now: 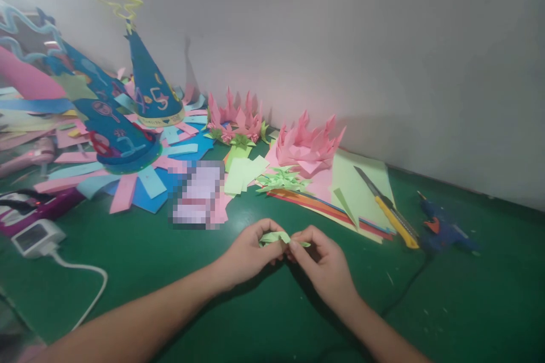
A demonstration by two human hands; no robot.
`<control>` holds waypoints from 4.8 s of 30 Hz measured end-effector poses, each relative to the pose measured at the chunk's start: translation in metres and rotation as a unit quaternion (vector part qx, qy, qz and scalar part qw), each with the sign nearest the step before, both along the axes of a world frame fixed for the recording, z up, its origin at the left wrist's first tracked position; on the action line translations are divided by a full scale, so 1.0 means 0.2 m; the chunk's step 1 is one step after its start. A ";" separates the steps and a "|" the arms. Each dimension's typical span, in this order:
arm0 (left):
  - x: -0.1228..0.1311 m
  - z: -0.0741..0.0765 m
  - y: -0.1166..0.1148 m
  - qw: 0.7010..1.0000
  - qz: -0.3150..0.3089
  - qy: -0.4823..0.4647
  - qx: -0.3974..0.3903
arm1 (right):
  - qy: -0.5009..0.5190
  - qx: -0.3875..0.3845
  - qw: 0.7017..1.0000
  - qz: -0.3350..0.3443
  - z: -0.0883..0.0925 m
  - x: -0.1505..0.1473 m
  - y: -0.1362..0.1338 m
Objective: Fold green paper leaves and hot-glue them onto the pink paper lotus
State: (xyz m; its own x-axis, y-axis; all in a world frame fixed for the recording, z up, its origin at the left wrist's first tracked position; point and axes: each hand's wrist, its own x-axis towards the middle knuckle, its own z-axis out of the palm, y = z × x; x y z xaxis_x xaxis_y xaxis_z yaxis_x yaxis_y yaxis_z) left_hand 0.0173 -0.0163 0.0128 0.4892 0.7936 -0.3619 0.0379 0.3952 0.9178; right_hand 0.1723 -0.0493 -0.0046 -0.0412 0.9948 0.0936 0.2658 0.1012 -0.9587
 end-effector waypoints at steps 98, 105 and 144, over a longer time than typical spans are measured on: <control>-0.05 -0.06 0.03 0.978 -0.037 0.104 0.177 | -0.020 -0.056 0.998 0.028 0.02 -0.01 0.03; -0.06 -0.05 0.04 0.996 0.024 0.011 0.084 | -0.097 -0.016 0.994 0.036 0.01 -0.01 0.03; -0.01 -0.02 0.03 0.992 0.080 -0.102 -0.008 | -0.006 -0.051 0.998 0.021 0.06 -0.01 0.03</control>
State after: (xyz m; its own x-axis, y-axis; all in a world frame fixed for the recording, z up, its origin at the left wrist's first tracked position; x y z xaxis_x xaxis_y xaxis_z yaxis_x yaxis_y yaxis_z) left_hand 0.0144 -0.0103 0.0079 0.4219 0.8617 -0.2819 -0.2113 0.3957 0.8937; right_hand 0.1698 -0.0433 0.0070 -0.0840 0.9964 -0.0080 0.2741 0.0154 -0.9616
